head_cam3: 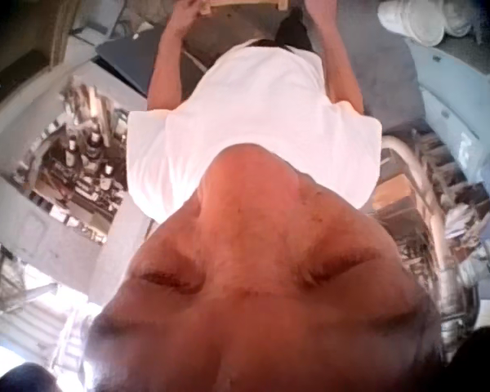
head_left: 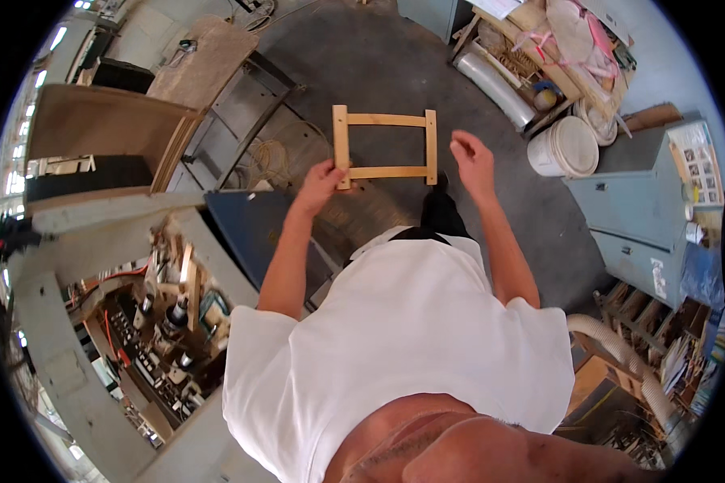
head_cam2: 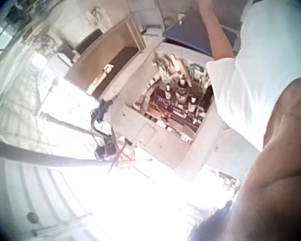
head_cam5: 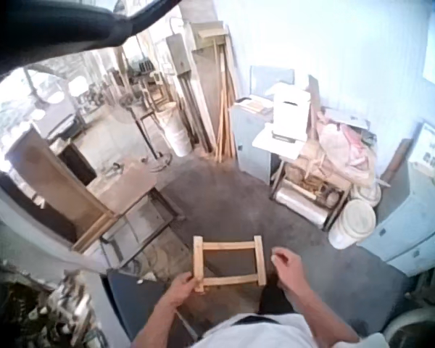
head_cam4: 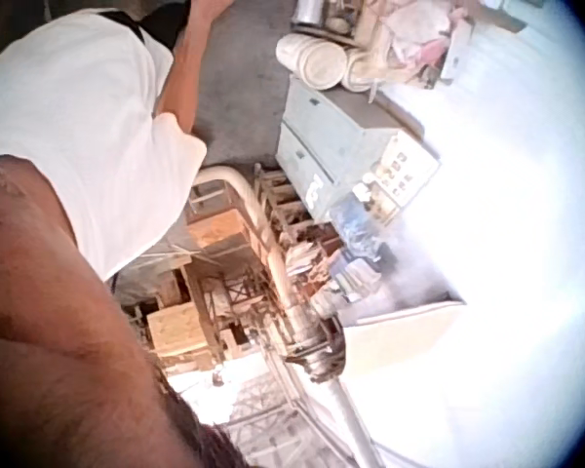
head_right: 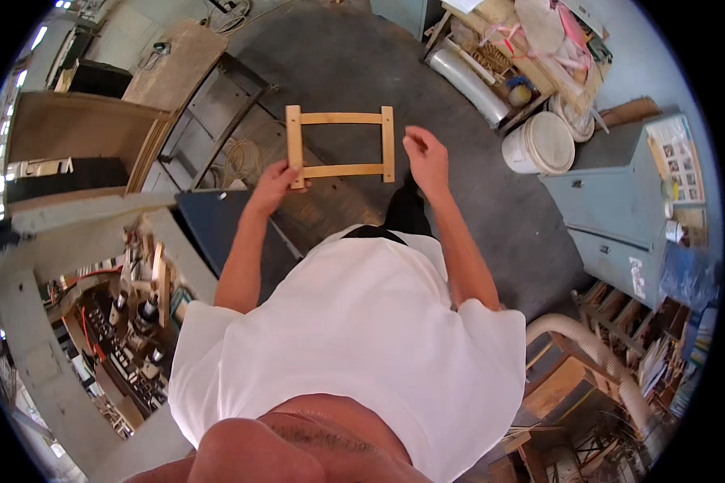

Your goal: The person repeatedly picks up small wooden frames and runs them against a stationary sanding machine to smooth the edges. They handle the frames one at a time, rotating them to sand different sides before placing them back on the workbench.

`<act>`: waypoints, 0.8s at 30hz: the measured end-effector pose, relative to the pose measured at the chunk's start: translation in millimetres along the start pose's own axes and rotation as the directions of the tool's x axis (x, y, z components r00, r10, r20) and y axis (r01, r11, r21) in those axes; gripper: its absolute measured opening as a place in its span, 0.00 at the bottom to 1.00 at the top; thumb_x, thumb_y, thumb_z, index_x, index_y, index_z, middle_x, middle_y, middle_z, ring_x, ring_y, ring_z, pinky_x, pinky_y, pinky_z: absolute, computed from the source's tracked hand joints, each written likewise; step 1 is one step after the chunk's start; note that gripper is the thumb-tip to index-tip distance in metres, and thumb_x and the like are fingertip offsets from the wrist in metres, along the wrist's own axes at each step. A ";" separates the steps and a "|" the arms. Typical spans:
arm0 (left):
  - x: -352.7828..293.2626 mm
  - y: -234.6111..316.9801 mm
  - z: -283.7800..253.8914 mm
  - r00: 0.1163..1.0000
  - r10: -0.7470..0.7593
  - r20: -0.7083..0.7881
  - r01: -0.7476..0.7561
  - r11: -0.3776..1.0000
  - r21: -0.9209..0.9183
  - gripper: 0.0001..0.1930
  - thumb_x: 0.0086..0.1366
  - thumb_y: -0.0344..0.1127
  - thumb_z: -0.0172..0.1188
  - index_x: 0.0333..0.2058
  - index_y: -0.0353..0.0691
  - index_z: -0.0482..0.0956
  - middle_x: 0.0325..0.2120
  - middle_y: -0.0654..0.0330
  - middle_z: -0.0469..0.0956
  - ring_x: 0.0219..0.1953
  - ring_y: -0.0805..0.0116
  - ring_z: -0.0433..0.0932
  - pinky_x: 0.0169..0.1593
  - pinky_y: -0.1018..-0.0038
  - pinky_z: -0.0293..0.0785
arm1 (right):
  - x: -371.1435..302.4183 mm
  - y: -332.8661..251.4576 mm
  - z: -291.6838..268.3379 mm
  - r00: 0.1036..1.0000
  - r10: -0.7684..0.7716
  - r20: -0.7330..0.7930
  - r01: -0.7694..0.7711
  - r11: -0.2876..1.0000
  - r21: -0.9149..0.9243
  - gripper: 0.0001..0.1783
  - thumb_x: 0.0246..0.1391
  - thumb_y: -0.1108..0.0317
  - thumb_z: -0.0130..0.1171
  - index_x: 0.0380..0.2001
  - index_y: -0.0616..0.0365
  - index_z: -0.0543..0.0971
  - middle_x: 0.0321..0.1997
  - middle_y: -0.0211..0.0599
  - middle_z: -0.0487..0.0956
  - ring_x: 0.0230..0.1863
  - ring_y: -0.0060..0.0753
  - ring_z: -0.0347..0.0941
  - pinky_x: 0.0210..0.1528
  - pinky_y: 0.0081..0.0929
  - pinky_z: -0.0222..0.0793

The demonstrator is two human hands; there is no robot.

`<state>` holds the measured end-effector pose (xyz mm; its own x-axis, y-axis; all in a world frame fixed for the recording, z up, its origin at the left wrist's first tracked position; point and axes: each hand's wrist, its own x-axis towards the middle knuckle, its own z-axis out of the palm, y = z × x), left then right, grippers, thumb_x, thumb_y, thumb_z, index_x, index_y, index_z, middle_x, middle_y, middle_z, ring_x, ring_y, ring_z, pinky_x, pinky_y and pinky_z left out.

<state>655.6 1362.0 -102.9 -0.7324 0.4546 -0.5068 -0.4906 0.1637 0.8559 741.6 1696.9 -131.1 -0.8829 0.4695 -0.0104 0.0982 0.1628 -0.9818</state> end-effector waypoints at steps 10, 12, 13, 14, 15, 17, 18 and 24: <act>191.3 126.8 -72.8 0.985 0.048 -0.166 -0.091 0.960 -0.263 0.19 0.69 0.44 0.57 0.48 0.34 0.76 0.33 0.60 0.80 0.33 0.71 0.80 0.38 0.74 0.78 | 372.8 -37.3 115.4 0.746 0.254 0.615 -0.437 0.884 0.164 0.27 0.66 0.52 0.49 0.58 0.63 0.69 0.45 0.40 0.80 0.44 0.31 0.79 0.42 0.27 0.75; 216.3 151.9 -79.6 0.968 0.041 -0.246 -0.118 0.944 -0.307 0.19 0.69 0.44 0.57 0.48 0.34 0.76 0.33 0.60 0.80 0.32 0.71 0.80 0.38 0.75 0.77 | 425.4 -47.9 151.8 0.686 0.235 0.688 -0.434 0.892 0.129 0.24 0.67 0.55 0.48 0.56 0.64 0.70 0.44 0.40 0.81 0.40 0.33 0.81 0.43 0.27 0.76; 229.9 160.5 -88.3 0.959 0.044 -0.281 -0.137 0.938 -0.319 0.18 0.69 0.45 0.57 0.48 0.34 0.76 0.33 0.60 0.80 0.32 0.71 0.80 0.38 0.75 0.77 | 450.3 -47.1 171.9 0.664 0.234 0.710 -0.442 0.889 0.121 0.24 0.67 0.56 0.48 0.56 0.64 0.70 0.44 0.40 0.81 0.40 0.33 0.81 0.43 0.28 0.76; 245.4 164.7 -99.5 0.947 0.058 -0.315 -0.166 0.930 -0.328 0.20 0.70 0.46 0.56 0.48 0.34 0.76 0.32 0.61 0.79 0.33 0.71 0.80 0.38 0.73 0.78 | 475.6 -46.6 190.7 0.644 0.234 0.729 -0.450 0.886 0.114 0.24 0.67 0.56 0.48 0.56 0.65 0.71 0.44 0.40 0.81 0.40 0.33 0.81 0.43 0.28 0.76; 265.1 167.9 -112.7 0.933 0.056 -0.355 -0.205 0.894 -0.398 0.20 0.70 0.47 0.55 0.48 0.35 0.76 0.32 0.60 0.79 0.32 0.71 0.80 0.38 0.73 0.78 | 500.4 -49.0 210.5 0.626 0.240 0.742 -0.464 0.879 0.108 0.23 0.67 0.57 0.48 0.55 0.65 0.71 0.44 0.40 0.81 0.40 0.32 0.81 0.44 0.29 0.76; 305.7 174.5 -140.0 0.908 0.047 -0.417 -0.280 0.808 -0.519 0.20 0.71 0.48 0.53 0.48 0.36 0.76 0.32 0.60 0.80 0.32 0.70 0.81 0.39 0.73 0.79 | 545.7 -52.9 248.9 0.602 0.267 0.753 -0.506 0.856 0.101 0.21 0.66 0.58 0.49 0.52 0.65 0.73 0.43 0.42 0.81 0.41 0.33 0.81 0.41 0.28 0.77; 331.7 176.3 -158.5 0.896 0.075 -0.437 -0.348 0.729 -0.589 0.21 0.71 0.49 0.53 0.49 0.36 0.76 0.34 0.60 0.80 0.33 0.70 0.81 0.41 0.72 0.79 | 570.2 -51.3 270.2 0.592 0.277 0.757 -0.528 0.843 0.105 0.20 0.66 0.59 0.49 0.52 0.64 0.73 0.44 0.42 0.81 0.41 0.33 0.81 0.42 0.28 0.77; 497.9 266.3 -272.8 0.863 0.195 -0.466 -0.498 0.483 -0.720 0.27 0.71 0.55 0.50 0.60 0.43 0.66 0.53 0.61 0.73 0.51 0.64 0.74 0.58 0.62 0.70 | 703.5 -56.0 384.3 0.549 0.388 0.740 -0.698 0.700 0.151 0.19 0.68 0.62 0.46 0.54 0.64 0.70 0.49 0.43 0.78 0.51 0.42 0.77 0.52 0.38 0.75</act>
<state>31.5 1393.2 -155.5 -0.9476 0.0164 -0.3191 -0.2126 -0.7779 0.5913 -61.4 1684.6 -156.4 -0.7866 -0.3214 -0.5272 0.6157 -0.3448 -0.7085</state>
